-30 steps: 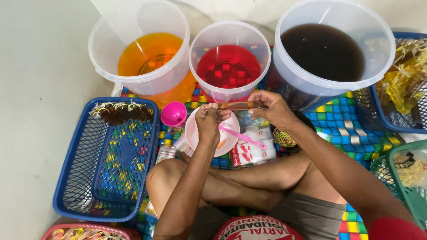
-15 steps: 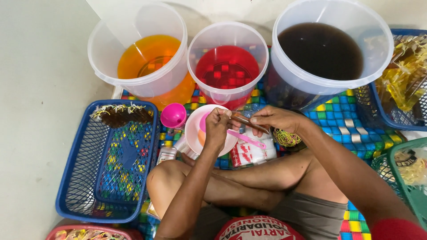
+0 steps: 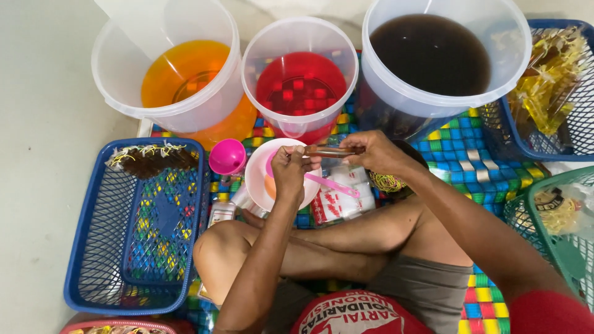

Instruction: Filling small plastic bags with different colored syrups using a ladle and funnel, then tying them with rubber bands.

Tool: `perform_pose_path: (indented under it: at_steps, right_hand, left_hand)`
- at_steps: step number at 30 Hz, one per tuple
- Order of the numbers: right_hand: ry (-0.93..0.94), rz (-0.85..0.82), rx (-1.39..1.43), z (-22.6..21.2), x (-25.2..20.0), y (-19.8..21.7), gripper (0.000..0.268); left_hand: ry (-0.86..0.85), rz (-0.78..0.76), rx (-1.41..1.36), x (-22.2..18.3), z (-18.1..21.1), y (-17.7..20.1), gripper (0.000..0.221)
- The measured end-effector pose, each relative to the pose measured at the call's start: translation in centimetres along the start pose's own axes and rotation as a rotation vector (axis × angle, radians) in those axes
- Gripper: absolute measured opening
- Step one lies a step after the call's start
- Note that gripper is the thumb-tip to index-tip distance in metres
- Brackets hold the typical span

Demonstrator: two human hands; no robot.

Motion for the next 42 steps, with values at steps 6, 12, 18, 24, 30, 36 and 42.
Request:
perform_pose_path:
  at_steps: [6, 12, 18, 24, 30, 36, 42]
  right_hand:
    - [-0.108, -0.016, 0.275, 0.7, -2.3, 2.2, 0.037]
    - [-0.326, 0.132, 0.141, 12.3, -5.1, 5.8, 0.027]
    - [-0.855, 0.088, -0.709, 26.8, -5.3, 6.9, 0.025]
    - [-0.796, 0.157, -0.727, 23.0, -4.4, 4.6, 0.025]
    - [-0.868, 0.036, -0.827, 27.7, -3.7, 5.4, 0.023]
    - [-0.693, 0.124, -0.65, 21.2, -4.6, 4.2, 0.027]
    - [-0.552, 0.231, -0.322, 23.3, -5.2, 4.9, 0.024]
  left_hand:
    - [-0.041, 0.011, 0.1, -0.2, 0.9, 0.7, 0.008]
    - [-0.069, 0.028, 0.123, -0.8, 1.2, 2.1, 0.009]
    - [-0.081, 0.048, 0.095, -1.4, 0.2, 3.5, 0.011]
    - [-0.091, 0.053, 0.102, -1.6, -0.3, 3.9, 0.011]
    - [-0.09, 0.052, 0.093, -1.8, -0.4, 4.1, 0.01]
    - [-0.1, 0.046, 0.089, -1.8, -0.7, 4.2, 0.011]
    - [-0.09, 0.002, 0.093, -1.9, -1.0, 4.4, 0.009]
Point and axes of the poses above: each hand's wrist, its own x-axis towards the middle knuckle, its own y-axis out of the back of the hand, z = x × y, the point moved 3 cm from there along x, towards the middle knuckle, and after that the axes turned 15 degrees about -z, right-handed, at the moved point
